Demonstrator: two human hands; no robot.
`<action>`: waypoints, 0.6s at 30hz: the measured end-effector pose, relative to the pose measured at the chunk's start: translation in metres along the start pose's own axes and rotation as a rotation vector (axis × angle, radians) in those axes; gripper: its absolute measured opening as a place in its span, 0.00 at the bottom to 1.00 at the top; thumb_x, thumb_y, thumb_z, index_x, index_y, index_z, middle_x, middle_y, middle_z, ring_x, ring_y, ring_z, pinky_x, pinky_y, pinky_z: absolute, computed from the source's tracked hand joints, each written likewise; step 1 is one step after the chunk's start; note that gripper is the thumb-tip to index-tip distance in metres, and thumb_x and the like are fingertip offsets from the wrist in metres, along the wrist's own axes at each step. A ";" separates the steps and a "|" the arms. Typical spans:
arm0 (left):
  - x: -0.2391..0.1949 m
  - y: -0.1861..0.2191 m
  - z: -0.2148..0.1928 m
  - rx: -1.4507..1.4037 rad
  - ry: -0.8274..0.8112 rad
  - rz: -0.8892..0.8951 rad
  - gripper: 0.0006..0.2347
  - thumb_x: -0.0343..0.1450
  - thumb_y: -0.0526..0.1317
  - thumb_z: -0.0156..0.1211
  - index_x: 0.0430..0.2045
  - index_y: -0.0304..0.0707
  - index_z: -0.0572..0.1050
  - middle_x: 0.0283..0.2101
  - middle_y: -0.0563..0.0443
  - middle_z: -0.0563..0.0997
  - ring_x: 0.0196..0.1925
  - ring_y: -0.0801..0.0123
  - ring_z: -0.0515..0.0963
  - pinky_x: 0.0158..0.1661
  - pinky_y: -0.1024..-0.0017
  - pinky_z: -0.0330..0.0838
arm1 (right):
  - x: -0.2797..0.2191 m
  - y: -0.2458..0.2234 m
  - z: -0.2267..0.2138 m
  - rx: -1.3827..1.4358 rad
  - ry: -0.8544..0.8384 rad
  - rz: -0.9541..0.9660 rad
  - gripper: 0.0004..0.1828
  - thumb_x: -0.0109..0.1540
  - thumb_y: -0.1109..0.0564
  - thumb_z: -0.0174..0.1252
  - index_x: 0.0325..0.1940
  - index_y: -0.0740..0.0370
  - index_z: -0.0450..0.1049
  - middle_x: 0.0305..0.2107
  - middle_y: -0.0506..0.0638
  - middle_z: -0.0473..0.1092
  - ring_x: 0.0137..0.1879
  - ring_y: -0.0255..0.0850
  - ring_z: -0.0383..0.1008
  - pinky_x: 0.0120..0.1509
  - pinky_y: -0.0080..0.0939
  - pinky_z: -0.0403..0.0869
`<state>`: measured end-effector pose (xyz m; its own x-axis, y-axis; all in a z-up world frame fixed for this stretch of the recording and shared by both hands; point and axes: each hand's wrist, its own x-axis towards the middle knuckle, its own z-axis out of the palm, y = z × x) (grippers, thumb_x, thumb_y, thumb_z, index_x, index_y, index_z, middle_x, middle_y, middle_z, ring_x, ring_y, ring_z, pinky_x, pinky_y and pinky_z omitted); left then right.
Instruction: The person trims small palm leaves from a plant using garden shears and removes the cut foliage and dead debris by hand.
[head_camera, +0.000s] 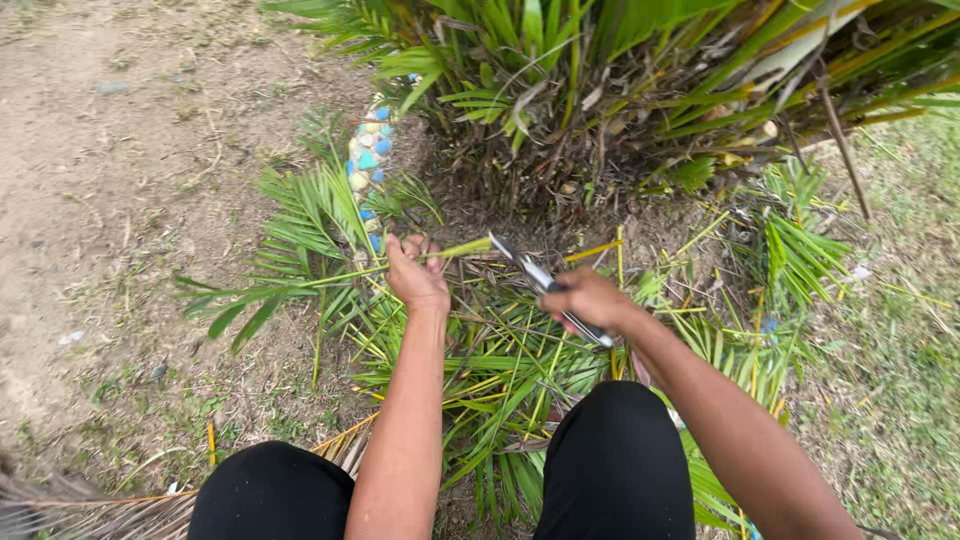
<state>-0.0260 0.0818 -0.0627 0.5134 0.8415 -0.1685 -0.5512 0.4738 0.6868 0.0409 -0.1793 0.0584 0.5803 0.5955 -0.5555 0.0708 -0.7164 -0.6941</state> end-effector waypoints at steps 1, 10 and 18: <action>0.012 0.000 -0.022 0.104 0.155 -0.053 0.20 0.80 0.53 0.51 0.24 0.38 0.63 0.28 0.47 0.73 0.21 0.70 0.61 0.21 0.67 0.54 | -0.004 0.005 -0.003 -0.116 -0.019 0.002 0.19 0.57 0.46 0.62 0.38 0.66 0.78 0.19 0.50 0.73 0.25 0.40 0.73 0.35 0.45 0.74; -0.048 0.029 0.076 1.197 -0.071 0.542 0.24 0.72 0.41 0.66 0.56 0.24 0.64 0.54 0.31 0.67 0.56 0.47 0.73 0.54 0.55 0.71 | -0.015 0.020 -0.026 0.389 -0.006 -0.018 0.25 0.56 0.49 0.65 0.50 0.68 0.74 0.35 0.59 0.75 0.40 0.46 0.77 0.48 0.48 0.76; -0.005 0.047 0.163 1.196 -0.503 0.786 0.04 0.65 0.32 0.66 0.29 0.31 0.82 0.39 0.32 0.81 0.41 0.43 0.82 0.44 0.55 0.75 | 0.050 -0.006 -0.017 0.808 -0.231 0.035 0.22 0.58 0.48 0.60 0.48 0.67 0.73 0.38 0.56 0.75 0.42 0.50 0.80 0.51 0.52 0.80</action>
<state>0.0530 0.0569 0.0857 0.6528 0.4819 0.5845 -0.0689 -0.7306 0.6794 0.0827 -0.1515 0.0426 0.3846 0.7000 -0.6018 -0.5979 -0.3078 -0.7402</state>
